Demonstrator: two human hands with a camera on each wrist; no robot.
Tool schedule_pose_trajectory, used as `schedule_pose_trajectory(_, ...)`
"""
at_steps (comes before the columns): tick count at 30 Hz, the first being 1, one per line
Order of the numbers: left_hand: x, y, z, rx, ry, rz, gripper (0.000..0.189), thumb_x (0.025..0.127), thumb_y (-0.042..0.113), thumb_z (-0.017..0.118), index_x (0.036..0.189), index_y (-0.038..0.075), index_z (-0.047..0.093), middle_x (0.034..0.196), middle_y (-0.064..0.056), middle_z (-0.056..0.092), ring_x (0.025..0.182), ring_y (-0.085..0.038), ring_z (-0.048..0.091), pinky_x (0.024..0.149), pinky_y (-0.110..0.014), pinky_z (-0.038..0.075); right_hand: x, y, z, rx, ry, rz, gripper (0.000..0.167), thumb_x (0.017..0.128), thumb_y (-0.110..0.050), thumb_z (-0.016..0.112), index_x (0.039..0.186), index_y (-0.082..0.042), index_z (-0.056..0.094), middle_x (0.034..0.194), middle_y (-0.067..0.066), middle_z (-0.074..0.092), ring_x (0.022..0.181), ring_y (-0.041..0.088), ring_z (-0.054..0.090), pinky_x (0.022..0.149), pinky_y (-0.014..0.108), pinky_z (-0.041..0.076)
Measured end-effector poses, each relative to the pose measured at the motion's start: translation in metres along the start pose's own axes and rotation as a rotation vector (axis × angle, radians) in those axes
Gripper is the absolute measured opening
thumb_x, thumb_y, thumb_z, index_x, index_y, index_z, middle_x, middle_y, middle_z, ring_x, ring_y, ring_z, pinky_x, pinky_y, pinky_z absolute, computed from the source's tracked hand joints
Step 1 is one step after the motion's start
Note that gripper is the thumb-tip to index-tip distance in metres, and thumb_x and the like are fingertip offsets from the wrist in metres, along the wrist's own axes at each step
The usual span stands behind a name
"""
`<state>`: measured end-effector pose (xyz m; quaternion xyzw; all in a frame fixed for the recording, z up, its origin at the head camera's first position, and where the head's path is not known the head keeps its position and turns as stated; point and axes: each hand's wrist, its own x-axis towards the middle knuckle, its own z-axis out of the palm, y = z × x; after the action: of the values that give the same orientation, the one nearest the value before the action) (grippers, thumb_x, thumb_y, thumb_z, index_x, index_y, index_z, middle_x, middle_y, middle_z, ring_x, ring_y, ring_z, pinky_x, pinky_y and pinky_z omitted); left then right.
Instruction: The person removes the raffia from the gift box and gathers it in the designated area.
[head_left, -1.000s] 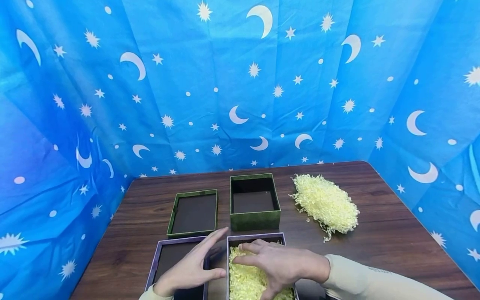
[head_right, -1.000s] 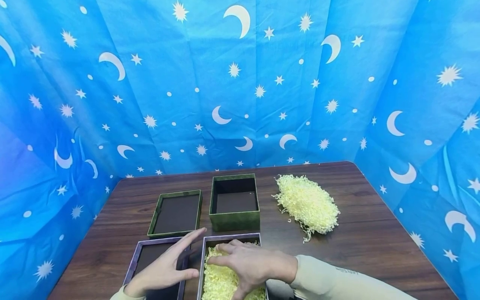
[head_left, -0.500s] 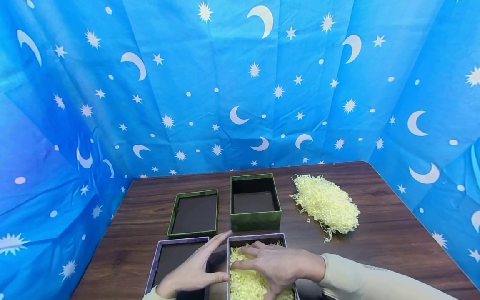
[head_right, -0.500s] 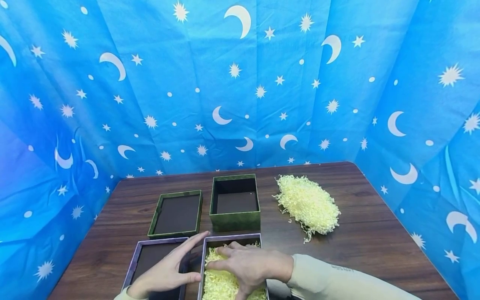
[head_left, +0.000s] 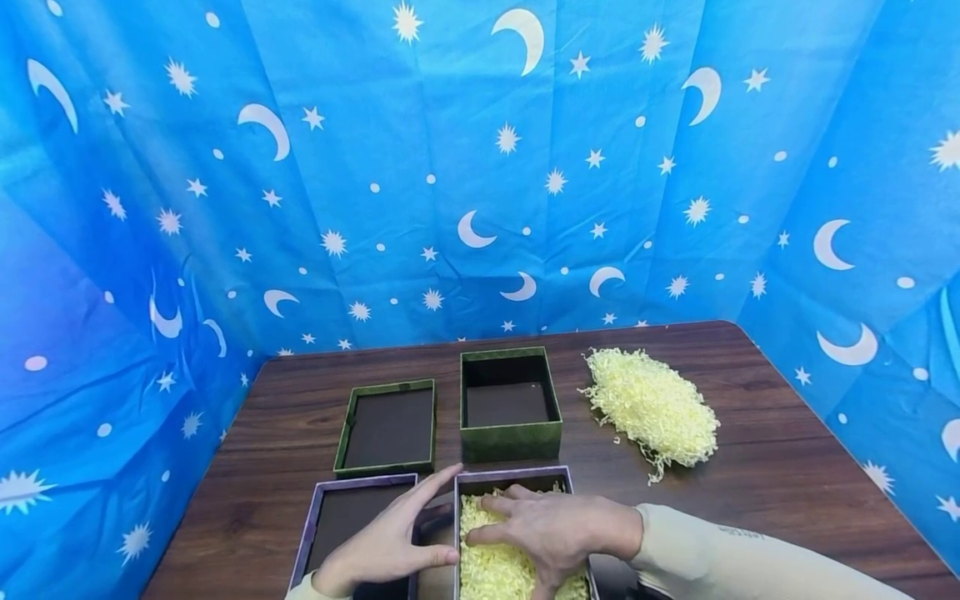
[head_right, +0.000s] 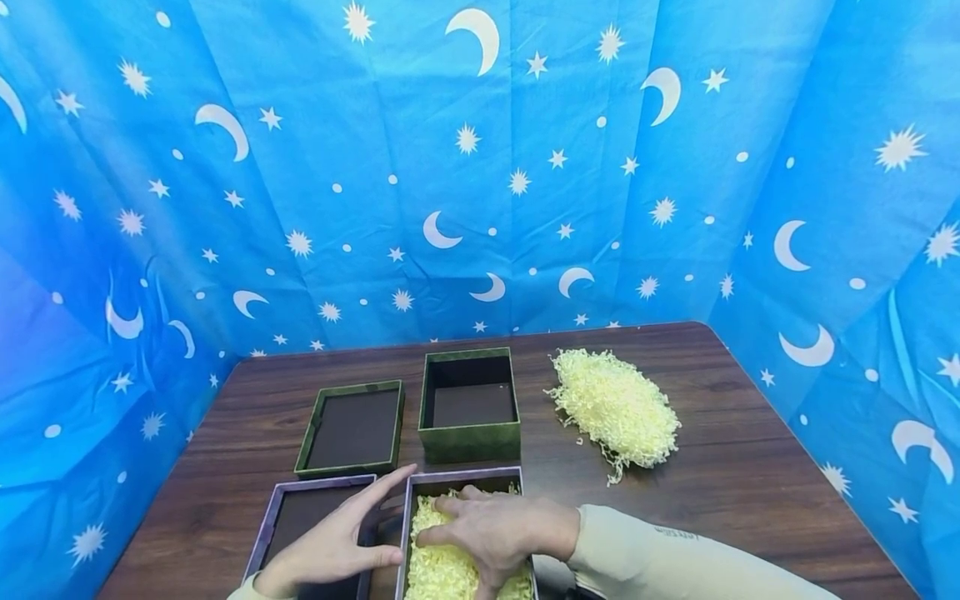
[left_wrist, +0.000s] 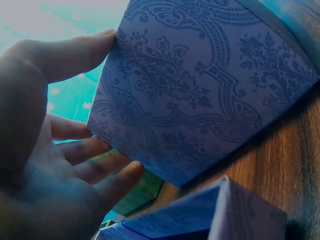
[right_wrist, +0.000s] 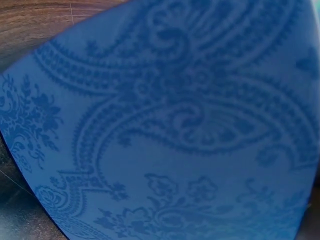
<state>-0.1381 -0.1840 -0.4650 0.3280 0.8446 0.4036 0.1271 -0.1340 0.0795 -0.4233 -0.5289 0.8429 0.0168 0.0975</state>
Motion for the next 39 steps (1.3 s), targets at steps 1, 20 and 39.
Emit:
schedule_pose_trajectory(1,0.0,0.0,0.0,-0.002,0.001,-0.012,0.087,0.086,0.037,0.074,0.155,0.032,0.019,0.159,-0.005,0.028,0.142,-0.032,0.032,0.105,-0.063,0.036,0.001,0.0,0.0,-0.005,-0.008,0.004,0.1,0.061,-0.068,0.079,0.147,-0.041,0.036,0.151,0.008,0.04,0.122,0.026,0.051,0.086,0.033,0.055)
schedule_pose_trajectory(20,0.001,-0.001,0.001,-0.225,-0.036,0.039,0.086,0.088,0.022,0.074,0.154,0.023,0.02,0.159,-0.019,0.021,0.131,-0.035,0.049,0.106,-0.028,0.044,0.008,-0.001,0.004,-0.05,-0.082,0.015,0.099,0.058,-0.067,0.08,0.144,-0.041,0.039,0.147,-0.001,0.04,0.115,0.024,0.053,0.082,0.035,0.056)
schedule_pose_trajectory(39,0.0,-0.002,0.002,-0.218,-0.02,0.037,0.086,0.086,0.024,0.075,0.154,0.024,0.022,0.158,-0.017,0.023,0.13,-0.038,0.049,0.105,-0.033,0.045,0.017,-0.008,0.015,-0.097,-0.036,0.019,0.074,0.053,-0.053,0.091,0.116,-0.038,0.055,0.11,-0.008,0.048,0.089,0.017,0.055,0.066,0.024,0.052)
